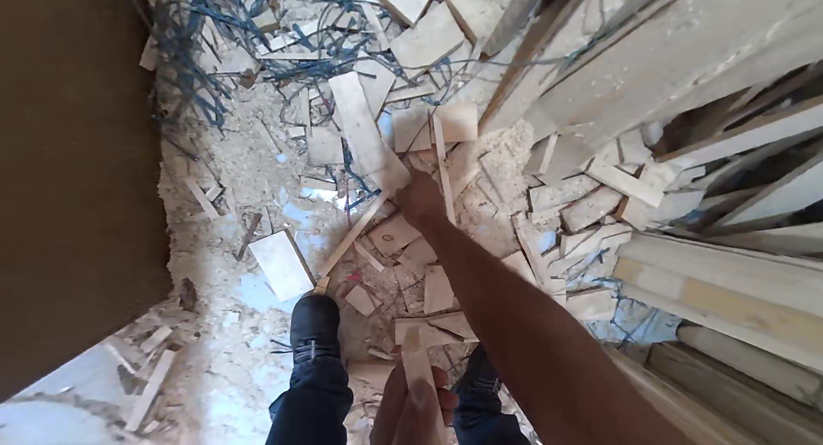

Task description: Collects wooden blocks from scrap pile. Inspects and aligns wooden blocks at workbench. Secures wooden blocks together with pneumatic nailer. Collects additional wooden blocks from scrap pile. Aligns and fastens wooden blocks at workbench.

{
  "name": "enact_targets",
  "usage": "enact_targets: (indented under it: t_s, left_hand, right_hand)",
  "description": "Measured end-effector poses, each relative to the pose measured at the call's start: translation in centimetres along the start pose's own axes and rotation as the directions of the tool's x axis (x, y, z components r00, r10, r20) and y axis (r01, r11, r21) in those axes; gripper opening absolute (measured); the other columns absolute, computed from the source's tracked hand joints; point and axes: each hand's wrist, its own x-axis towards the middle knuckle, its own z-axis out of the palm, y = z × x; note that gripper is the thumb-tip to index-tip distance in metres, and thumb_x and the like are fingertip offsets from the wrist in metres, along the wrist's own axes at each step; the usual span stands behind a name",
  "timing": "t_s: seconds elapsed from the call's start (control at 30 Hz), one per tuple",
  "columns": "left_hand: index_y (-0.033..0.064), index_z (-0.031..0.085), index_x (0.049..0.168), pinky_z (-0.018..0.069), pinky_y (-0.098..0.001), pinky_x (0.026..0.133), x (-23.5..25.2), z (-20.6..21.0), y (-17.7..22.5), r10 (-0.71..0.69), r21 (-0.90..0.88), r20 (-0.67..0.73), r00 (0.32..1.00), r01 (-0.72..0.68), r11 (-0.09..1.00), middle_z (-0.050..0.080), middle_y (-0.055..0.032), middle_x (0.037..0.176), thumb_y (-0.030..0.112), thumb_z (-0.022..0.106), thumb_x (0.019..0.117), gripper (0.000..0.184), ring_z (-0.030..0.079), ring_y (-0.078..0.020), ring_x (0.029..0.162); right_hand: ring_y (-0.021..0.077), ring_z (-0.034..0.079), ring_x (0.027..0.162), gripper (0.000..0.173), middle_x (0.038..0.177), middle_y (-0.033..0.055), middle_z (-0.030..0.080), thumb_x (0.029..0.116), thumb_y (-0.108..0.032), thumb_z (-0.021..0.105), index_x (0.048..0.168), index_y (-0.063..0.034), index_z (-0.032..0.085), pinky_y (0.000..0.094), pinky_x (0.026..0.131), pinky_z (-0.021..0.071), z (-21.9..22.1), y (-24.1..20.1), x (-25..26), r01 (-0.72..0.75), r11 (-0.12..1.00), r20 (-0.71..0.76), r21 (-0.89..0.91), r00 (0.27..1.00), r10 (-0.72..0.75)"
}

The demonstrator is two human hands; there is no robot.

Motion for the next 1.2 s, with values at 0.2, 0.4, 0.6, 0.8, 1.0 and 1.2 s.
enact_targets:
  t_s: [0.2, 0.4, 0.6, 0.8, 1.0, 1.2]
  left_hand:
    - [-0.0064, 0.039, 0.135, 0.0602, -0.0385, 0.085, 0.3, -1.2, 0.4, 0.007, -0.005, -0.046, 0.999, -0.007, 1.0, 0.065, -0.0137, 0.112, 0.041, 0.043, 0.1046, 0.056, 0.069, -0.0215, 0.095]
    - [-0.0052, 0.044, 0.136, 0.0609, -0.0392, 0.085, 0.4, -1.4, 0.6, 0.101, 0.072, -0.065, 0.993, -0.097, 0.993, 0.067, -0.0121, 0.113, 0.044, 0.052, 0.1022, 0.06, 0.07, -0.021, 0.095]
    - [-0.0044, 0.048, 0.135, 0.0612, -0.0414, 0.09, 0.7, -1.0, 0.0, 0.182, 0.139, -0.063, 0.981, -0.172, 0.975, 0.069, -0.0144, 0.114, 0.052, 0.072, 0.0895, 0.076, 0.071, -0.0255, 0.102]
    - [0.0102, 0.058, 0.133, 0.0586, -0.0482, 0.096, 0.0, -0.5, -1.6, 0.072, -0.234, 0.112, 0.991, -0.044, 0.971, 0.07, -0.0165, 0.122, 0.054, 0.075, 0.0872, 0.065, 0.07, -0.0287, 0.11]
    - [0.0164, 0.047, 0.149, 0.0598, -0.0404, 0.097, 0.0, -1.3, -2.5, 0.284, 0.263, 0.192, 0.939, -0.328, 0.907, 0.064, -0.0066, 0.136, 0.029, 0.087, 0.076, 0.084, 0.066, -0.0221, 0.119]
    - [0.0212, 0.046, 0.152, 0.0548, -0.0442, 0.109, -0.9, -0.7, -4.4, 0.258, 0.548, 0.554, 0.792, -0.58, 0.603, 0.054, 0.0008, 0.148, 0.038, 0.089, 0.0728, 0.092, 0.058, -0.019, 0.13]
  right_hand:
    - [0.0439, 0.06, 0.123, 0.068, 0.132, 0.0267, 0.061, 0.0883, -0.049, 0.075, 0.132, 0.0005, 0.059, 0.0644, 0.095, 0.0519, 2.8, -2.4, 2.2, -0.101, 0.993, 0.043, -0.066, 0.994, 0.104]
    - [0.0324, 0.068, 0.091, 0.038, 0.102, 0.0175, 0.067, 0.0918, -0.028, 0.071, 0.121, -0.0046, 0.062, 0.055, 0.078, 0.0569, -2.4, 0.5, -4.5, -0.061, 0.9, -0.15, 0.432, 0.979, 0.138]
    - [0.0258, 0.074, 0.086, 0.027, 0.104, 0.0126, 0.071, 0.1022, -0.018, 0.062, 0.125, -0.0057, 0.058, 0.0472, 0.069, 0.0665, -9.3, 6.7, -17.3, 0.042, 0.516, -0.12, 0.855, 0.985, 0.12]
    - [0.0103, 0.071, 0.105, 0.028, 0.123, -0.0035, 0.07, 0.0981, -0.04, 0.069, 0.118, -0.0214, 0.061, 0.0315, 0.082, 0.0641, -9.2, 7.4, -33.3, 0.261, 0.721, -0.173, 0.642, 0.965, -0.195]
    - [0.0045, 0.07, 0.086, 0.041, 0.1, 0.0058, 0.073, 0.1041, -0.036, 0.06, 0.124, 0.0001, 0.065, 0.0241, 0.075, 0.0619, -10.4, 7.7, -39.2, 0.251, 0.903, -0.307, 0.348, 0.941, -0.143]
    - [0.0037, 0.065, 0.067, 0.033, 0.083, -0.0076, 0.067, 0.1076, -0.04, 0.047, 0.119, -0.0187, 0.069, 0.0264, 0.055, 0.0582, -13.7, 9.1, -37.4, 0.03, 0.897, 0.029, 0.441, 0.998, -0.048]
